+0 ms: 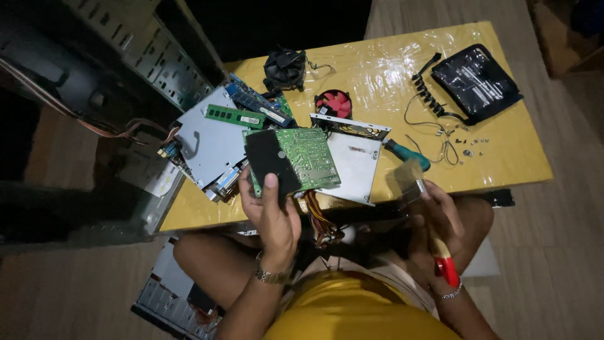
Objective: Disassembling and cleaning a computer power supply unit using a screwdriver and brush
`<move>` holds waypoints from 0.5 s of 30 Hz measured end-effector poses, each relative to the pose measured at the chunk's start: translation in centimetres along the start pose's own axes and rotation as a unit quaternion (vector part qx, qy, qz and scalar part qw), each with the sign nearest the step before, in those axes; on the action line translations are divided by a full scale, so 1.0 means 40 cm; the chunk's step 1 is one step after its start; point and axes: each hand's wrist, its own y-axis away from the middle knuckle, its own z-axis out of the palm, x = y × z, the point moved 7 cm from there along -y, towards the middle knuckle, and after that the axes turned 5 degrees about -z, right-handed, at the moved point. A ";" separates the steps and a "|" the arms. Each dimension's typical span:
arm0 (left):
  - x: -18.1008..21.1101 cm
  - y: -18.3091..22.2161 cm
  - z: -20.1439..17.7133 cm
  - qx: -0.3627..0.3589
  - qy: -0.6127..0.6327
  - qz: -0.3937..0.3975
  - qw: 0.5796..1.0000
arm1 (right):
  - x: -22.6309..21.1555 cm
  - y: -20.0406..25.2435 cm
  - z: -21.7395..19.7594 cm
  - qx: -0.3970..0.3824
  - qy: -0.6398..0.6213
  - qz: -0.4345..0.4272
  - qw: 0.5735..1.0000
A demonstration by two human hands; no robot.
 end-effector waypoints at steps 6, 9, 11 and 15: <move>-0.005 -0.009 -0.004 0.006 -0.056 0.009 0.998 | 0.011 -0.006 -0.003 -0.015 -0.011 -0.010 1.000; 0.007 -0.014 0.019 -0.013 -0.158 0.019 0.987 | 0.008 -0.021 -0.005 -0.019 0.013 -0.011 1.000; 0.010 -0.019 0.025 -0.025 -0.164 0.029 0.986 | 0.029 -0.011 -0.003 -0.028 0.014 -0.026 0.999; -0.007 -0.027 0.020 -0.057 -0.141 0.023 0.988 | 0.026 -0.015 0.006 -0.020 0.013 -0.014 1.000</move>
